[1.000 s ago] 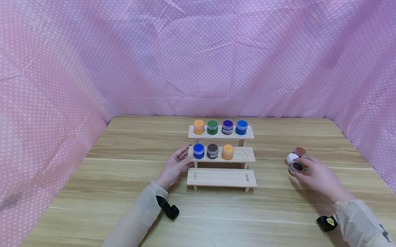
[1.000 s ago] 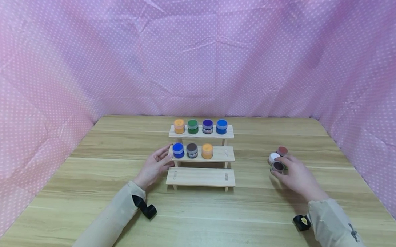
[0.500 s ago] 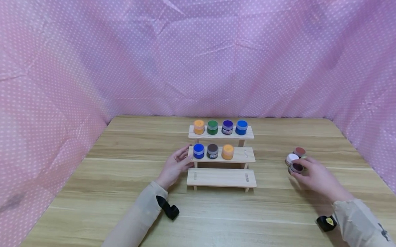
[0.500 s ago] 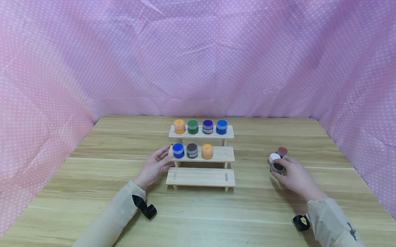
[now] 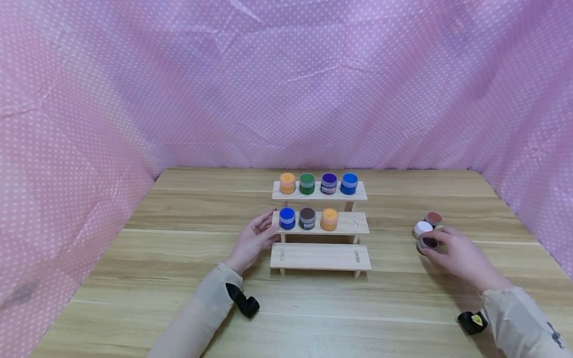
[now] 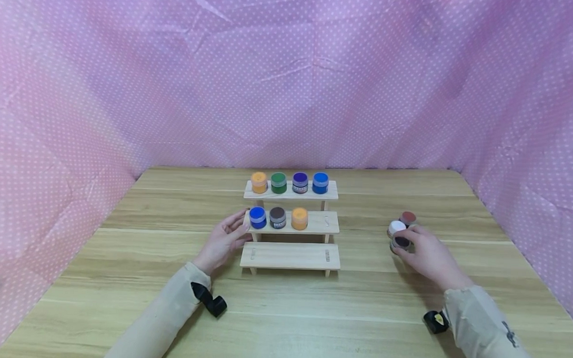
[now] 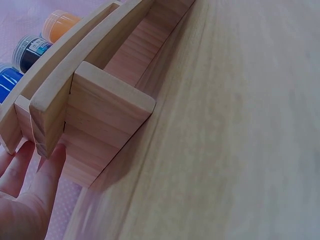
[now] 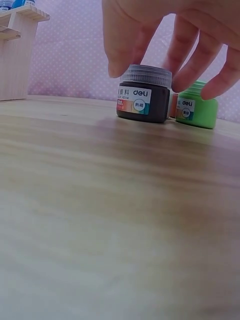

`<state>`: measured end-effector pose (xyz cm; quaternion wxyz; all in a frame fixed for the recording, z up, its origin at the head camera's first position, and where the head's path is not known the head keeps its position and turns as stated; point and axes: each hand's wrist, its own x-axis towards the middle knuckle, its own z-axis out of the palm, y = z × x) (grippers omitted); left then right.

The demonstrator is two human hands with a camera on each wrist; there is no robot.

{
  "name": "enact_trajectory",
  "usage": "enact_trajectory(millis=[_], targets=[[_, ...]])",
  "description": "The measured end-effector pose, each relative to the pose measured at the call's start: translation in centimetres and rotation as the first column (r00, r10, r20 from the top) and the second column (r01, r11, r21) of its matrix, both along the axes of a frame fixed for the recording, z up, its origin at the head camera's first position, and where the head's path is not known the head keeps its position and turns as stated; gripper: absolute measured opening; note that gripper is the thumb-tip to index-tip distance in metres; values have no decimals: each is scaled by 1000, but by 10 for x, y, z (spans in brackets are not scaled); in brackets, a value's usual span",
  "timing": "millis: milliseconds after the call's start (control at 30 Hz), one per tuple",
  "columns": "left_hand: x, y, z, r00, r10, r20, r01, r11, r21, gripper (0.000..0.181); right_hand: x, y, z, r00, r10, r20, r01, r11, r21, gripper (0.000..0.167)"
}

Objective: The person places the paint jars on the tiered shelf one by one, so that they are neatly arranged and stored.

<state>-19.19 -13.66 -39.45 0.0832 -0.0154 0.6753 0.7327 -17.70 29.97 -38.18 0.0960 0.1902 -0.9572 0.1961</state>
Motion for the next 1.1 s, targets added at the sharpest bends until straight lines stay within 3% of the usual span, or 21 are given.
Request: enact_trajectory(millis=[833,1100], targets=[[0,-1,-2,1000,-6,-7,6,1000,-25,52,1,-9,3,998,-2,69,1,1000,14,30],[-1,-1,-4,1000,-13,-5,13,1000,-17,53,1,-13,2,999,30,-28,-31,999,-24,27]])
